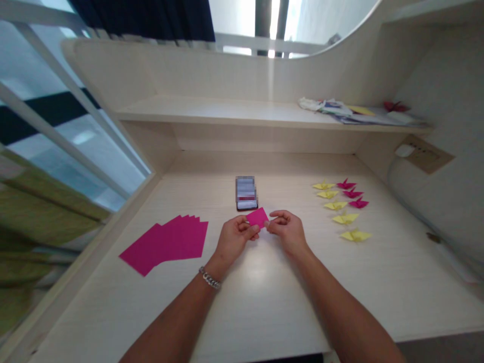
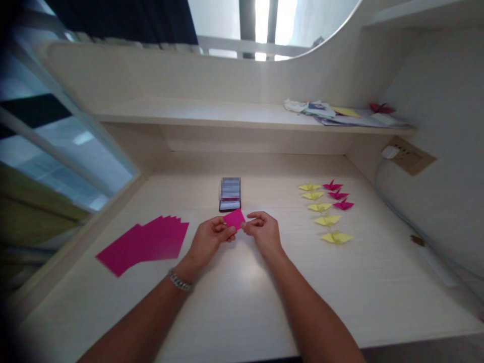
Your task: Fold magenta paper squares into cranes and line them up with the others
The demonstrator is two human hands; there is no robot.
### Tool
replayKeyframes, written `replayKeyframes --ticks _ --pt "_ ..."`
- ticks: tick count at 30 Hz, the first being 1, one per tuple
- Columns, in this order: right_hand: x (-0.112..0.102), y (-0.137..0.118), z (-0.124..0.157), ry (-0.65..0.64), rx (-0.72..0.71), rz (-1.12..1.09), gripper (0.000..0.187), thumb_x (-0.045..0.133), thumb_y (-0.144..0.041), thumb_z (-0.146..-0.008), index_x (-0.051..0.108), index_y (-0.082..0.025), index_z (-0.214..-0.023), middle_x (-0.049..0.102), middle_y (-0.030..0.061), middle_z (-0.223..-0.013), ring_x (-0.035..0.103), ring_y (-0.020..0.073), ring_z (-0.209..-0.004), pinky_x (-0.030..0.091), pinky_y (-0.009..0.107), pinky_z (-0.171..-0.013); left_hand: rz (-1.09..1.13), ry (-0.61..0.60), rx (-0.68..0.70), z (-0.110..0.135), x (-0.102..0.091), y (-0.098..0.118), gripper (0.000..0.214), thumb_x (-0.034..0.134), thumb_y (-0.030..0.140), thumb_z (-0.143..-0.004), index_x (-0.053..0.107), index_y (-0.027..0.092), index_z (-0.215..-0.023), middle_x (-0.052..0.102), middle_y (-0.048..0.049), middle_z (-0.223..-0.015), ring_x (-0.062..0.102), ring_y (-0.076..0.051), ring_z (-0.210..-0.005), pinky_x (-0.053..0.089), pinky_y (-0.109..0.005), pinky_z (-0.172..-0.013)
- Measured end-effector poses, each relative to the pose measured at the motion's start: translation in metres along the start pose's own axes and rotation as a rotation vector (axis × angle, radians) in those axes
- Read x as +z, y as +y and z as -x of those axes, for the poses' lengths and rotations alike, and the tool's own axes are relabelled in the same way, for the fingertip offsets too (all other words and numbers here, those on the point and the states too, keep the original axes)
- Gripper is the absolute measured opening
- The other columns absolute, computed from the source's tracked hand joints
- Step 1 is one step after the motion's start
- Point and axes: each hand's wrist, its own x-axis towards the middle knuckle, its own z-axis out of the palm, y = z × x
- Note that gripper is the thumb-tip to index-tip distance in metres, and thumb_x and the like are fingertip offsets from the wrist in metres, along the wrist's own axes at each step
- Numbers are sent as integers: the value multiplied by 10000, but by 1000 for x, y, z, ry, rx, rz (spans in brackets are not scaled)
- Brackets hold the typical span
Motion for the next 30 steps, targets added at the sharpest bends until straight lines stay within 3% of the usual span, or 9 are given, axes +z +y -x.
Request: replayKeyframes --ticks 5,8,10,17,23,30 --pt "-11 -1 -8 115 -14 -63 367 798 -329 -563 624 -159 -838 595 -31 -572 564 109 -532 480 242 -557 -20 108 -33 -2 -3 -1 354 767 320 -636 637 113 -893 656 -30 -612 604 -131 -526 491 -242 -534" --pt "-5 3 -5 -19 47 -10 362 762 -406 -610 646 -160 -850 649 11 -657 588 129 -589 475 245 -553 -19 103 -40 -2 -1 -2 381 768 335 -635 636 113 -915 673 -40 -629 613 -137 -532 496 -249 -541" --pt "1 8 -1 -116 48 63 326 759 -422 -604 654 -150 -750 650 19 -641 562 120 -547 453 240 -528 -19 75 -41 -1 1 -2 363 768 342 -635 633 115 -883 676 -42 -628 620 -143 -542 495 -249 -545" --pt "-3 10 -2 -178 71 213 318 742 -427 -629 619 -137 -582 593 5 -502 484 97 -453 367 226 -464 2 47 -110 -1 2 -6 294 730 389 -673 608 122 -652 651 -40 -596 619 -142 -543 494 -257 -566" --pt "-2 11 -4 -81 134 36 342 755 -461 -601 645 -143 -660 656 35 -596 554 118 -508 438 240 -512 33 0 -124 -2 1 -6 299 684 406 -721 650 112 -678 670 -69 -673 595 -127 -564 468 -244 -562" --pt "0 14 -3 -72 55 99 328 769 -437 -595 649 -140 -668 654 33 -572 538 116 -474 434 247 -495 -44 25 -27 -1 -3 -6 261 725 360 -692 676 114 -765 674 -54 -666 587 -124 -588 472 -240 -600"
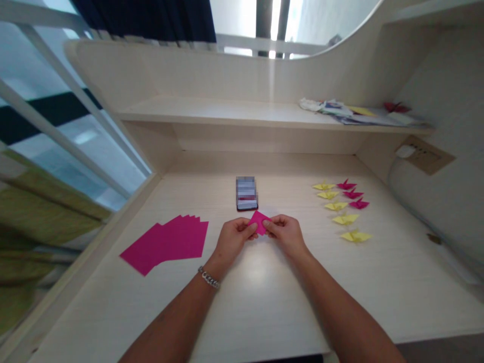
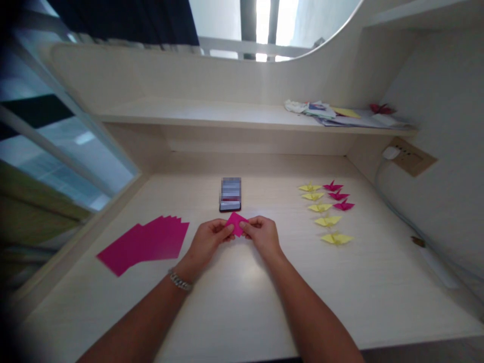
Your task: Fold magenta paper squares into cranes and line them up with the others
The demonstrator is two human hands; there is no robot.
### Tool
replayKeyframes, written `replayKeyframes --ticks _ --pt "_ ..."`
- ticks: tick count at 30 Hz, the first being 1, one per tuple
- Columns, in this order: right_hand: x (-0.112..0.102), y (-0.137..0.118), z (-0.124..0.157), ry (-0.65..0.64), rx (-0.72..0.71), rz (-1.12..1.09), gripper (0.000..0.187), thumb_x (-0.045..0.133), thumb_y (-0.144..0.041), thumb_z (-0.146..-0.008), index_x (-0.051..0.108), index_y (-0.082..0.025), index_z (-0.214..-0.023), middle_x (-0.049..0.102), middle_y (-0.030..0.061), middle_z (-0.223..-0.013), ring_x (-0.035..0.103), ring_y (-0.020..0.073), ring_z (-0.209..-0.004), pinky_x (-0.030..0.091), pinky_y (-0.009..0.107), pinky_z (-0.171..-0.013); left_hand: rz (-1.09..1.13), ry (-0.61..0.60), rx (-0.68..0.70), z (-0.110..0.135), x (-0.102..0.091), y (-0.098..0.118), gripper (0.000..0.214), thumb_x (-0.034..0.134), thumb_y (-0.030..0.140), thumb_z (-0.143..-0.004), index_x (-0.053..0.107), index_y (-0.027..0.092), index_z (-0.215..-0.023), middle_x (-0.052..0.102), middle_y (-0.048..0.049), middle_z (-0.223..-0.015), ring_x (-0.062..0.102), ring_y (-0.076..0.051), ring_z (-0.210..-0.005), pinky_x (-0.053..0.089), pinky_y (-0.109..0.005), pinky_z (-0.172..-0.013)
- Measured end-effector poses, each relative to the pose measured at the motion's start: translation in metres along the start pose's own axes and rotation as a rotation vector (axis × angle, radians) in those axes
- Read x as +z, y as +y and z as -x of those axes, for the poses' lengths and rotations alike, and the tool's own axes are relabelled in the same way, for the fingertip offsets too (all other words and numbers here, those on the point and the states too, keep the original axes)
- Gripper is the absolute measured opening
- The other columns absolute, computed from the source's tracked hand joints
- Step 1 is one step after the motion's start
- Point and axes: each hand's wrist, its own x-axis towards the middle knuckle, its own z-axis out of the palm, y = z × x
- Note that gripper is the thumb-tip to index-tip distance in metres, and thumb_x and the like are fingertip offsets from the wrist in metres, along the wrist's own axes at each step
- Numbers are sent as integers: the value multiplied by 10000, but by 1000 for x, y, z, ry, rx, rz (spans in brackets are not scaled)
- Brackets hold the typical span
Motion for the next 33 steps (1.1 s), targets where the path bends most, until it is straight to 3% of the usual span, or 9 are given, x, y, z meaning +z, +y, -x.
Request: replayKeyframes --ticks 13,18,27,33 --pt "2 -3 3 70 -89 -32 308 754 -426 -631 619 -155 -688 607 0 -563 516 112 -501 408 237 -504 -13 -29 19 0 -1 -2 241 693 345 -730 662 112 -785 682 -68 -673 612 -135 -581 497 -255 -591" --pt "8 -2 5 -85 3 -6 339 736 -459 -629 630 -157 -743 628 11 -624 541 123 -530 432 249 -526 10 5 7 2 1 2 218 725 306 -695 653 117 -779 668 -48 -637 603 -129 -566 480 -240 -571" --pt "2 -4 7 -244 36 190 316 756 -419 -627 590 -151 -618 541 -26 -462 449 87 -418 320 218 -438 -28 44 93 1 -1 4 226 707 342 -710 690 125 -774 684 -56 -742 593 -142 -661 471 -259 -645" --pt "5 -5 7 -157 32 40 379 725 -511 -637 594 -155 -626 559 -17 -487 480 93 -415 360 213 -421 3 76 80 0 -2 0 247 674 384 -737 677 136 -735 641 -17 -666 552 -118 -600 442 -234 -576"
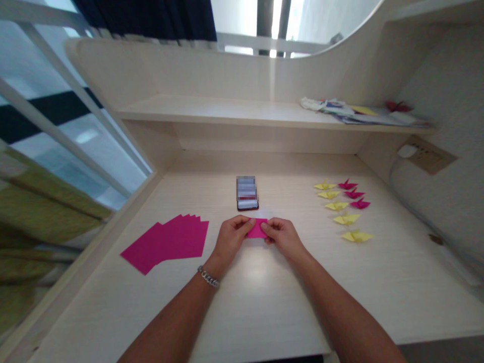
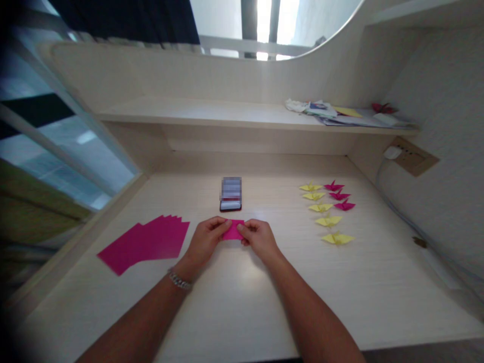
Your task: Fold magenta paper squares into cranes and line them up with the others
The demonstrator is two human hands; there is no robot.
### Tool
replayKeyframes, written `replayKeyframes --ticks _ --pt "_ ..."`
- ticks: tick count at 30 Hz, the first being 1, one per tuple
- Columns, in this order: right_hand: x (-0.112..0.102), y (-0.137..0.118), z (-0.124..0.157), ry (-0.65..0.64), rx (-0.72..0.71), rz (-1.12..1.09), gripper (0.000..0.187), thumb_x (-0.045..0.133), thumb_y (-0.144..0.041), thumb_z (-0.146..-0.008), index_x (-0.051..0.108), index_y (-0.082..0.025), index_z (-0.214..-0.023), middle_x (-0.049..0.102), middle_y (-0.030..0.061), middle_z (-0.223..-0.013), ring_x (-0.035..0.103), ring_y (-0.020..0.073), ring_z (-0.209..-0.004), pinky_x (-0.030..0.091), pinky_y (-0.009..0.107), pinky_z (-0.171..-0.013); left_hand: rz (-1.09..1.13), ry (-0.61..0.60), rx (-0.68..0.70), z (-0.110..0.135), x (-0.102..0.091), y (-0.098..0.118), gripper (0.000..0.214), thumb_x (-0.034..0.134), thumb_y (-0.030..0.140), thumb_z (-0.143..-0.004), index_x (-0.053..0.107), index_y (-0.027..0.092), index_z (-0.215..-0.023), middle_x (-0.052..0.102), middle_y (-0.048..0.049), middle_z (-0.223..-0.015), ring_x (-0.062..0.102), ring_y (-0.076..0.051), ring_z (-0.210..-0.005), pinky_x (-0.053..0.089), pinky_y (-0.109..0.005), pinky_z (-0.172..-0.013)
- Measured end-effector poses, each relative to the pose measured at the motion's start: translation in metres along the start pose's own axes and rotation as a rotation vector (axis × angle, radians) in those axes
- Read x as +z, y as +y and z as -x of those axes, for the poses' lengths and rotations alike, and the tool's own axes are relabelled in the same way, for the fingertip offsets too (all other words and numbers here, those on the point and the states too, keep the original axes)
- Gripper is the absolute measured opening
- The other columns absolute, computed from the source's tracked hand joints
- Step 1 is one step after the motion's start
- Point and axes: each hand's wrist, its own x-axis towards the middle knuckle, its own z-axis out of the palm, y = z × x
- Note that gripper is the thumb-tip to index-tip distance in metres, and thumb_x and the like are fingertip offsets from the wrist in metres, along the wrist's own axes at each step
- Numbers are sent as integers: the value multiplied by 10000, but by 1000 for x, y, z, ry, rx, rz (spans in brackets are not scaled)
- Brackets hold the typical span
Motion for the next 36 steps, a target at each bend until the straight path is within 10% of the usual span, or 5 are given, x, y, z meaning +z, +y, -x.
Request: replayKeyframes --ticks 36 --pt "-5 10 -8 146 -93 30 289 699 -428 -681 651 -148 -738 629 13 -612 525 111 -509 416 233 -490 -146 -1 26 -2 -4 1 255 688 371 -714 709 127 -785 675 -53 -675 567 -133 -587 459 -248 -563"
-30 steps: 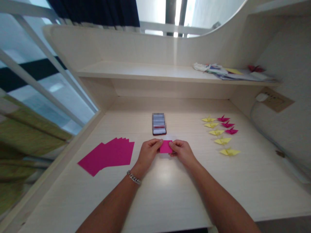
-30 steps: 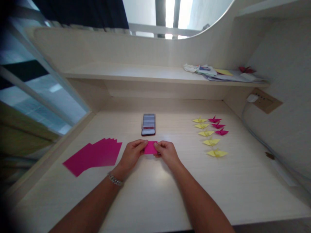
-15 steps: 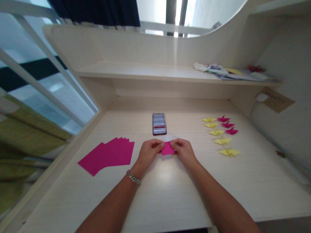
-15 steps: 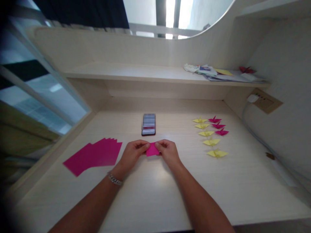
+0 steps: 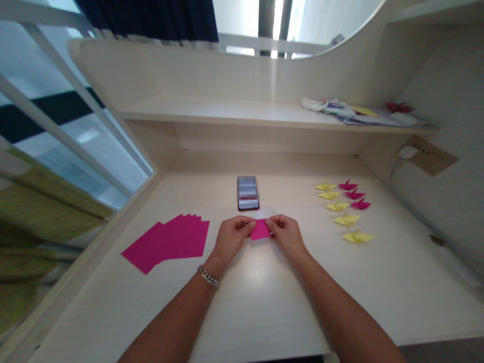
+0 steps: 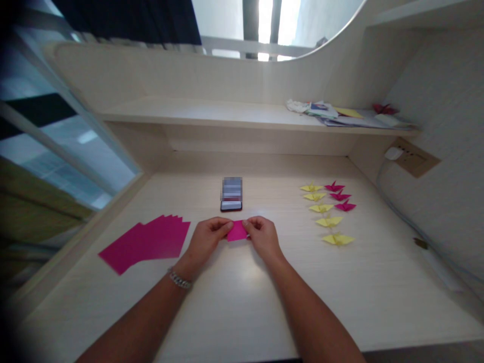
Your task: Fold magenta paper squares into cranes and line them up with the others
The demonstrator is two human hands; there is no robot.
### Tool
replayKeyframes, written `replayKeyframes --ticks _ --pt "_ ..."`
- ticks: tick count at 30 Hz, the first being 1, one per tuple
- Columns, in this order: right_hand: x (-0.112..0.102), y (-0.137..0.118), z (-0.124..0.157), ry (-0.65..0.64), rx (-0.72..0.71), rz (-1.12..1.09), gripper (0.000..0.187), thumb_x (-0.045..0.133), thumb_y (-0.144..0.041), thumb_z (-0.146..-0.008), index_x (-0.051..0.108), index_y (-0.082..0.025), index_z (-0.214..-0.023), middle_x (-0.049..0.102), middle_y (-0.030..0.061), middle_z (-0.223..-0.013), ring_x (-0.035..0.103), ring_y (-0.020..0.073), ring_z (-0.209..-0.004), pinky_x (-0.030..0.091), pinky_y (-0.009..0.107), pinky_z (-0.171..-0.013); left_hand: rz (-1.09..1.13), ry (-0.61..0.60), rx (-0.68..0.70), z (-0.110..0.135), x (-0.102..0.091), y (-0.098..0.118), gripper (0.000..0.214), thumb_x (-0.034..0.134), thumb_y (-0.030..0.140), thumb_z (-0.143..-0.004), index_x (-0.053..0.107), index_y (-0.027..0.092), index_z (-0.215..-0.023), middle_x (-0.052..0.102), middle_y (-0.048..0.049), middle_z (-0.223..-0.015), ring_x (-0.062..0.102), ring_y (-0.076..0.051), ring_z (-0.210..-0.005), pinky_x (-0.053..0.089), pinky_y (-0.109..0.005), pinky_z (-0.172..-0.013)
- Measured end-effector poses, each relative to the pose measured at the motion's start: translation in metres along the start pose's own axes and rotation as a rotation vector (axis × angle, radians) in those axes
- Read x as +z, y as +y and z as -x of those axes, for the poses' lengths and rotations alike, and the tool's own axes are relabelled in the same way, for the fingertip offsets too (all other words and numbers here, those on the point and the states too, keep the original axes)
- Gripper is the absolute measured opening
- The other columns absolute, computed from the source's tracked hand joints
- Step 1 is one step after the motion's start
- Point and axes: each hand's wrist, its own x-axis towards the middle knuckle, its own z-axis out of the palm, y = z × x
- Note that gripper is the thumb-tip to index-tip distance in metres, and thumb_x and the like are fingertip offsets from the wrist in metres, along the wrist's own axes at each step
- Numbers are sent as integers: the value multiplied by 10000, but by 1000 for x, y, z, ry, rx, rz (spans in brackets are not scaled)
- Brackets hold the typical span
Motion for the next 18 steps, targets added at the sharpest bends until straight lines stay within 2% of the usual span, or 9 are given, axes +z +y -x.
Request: replayKeyframes --ticks 4,8,12,18 --pt "0 -2 1 -42 37 -40 305 743 -413 -629 636 -157 -755 615 -4 -602 525 106 -504 431 225 -490 -38 6 11 0 -1 2 261 670 378 -730 710 129 -795 669 -46 -663 558 -128 -580 438 -237 -544" --pt "-1 -4 2 -130 71 0 325 706 -463 -664 629 -149 -691 610 1 -579 518 100 -482 436 223 -479 -20 -14 -18 -1 -2 2 272 679 381 -713 711 125 -798 682 -59 -685 575 -141 -597 446 -246 -553" --pt "-2 -7 3 -126 50 41 325 713 -457 -667 643 -141 -692 595 -2 -522 506 94 -449 415 210 -443 52 -70 -89 -1 -2 4 267 736 350 -651 696 126 -790 679 -54 -676 582 -139 -581 452 -249 -548" --pt "-2 -12 7 -190 122 -29 304 755 -413 -627 661 -145 -736 655 15 -619 555 97 -474 478 229 -477 66 -94 -120 1 -3 5 180 742 274 -643 678 130 -730 651 -23 -607 558 -115 -534 443 -234 -534"
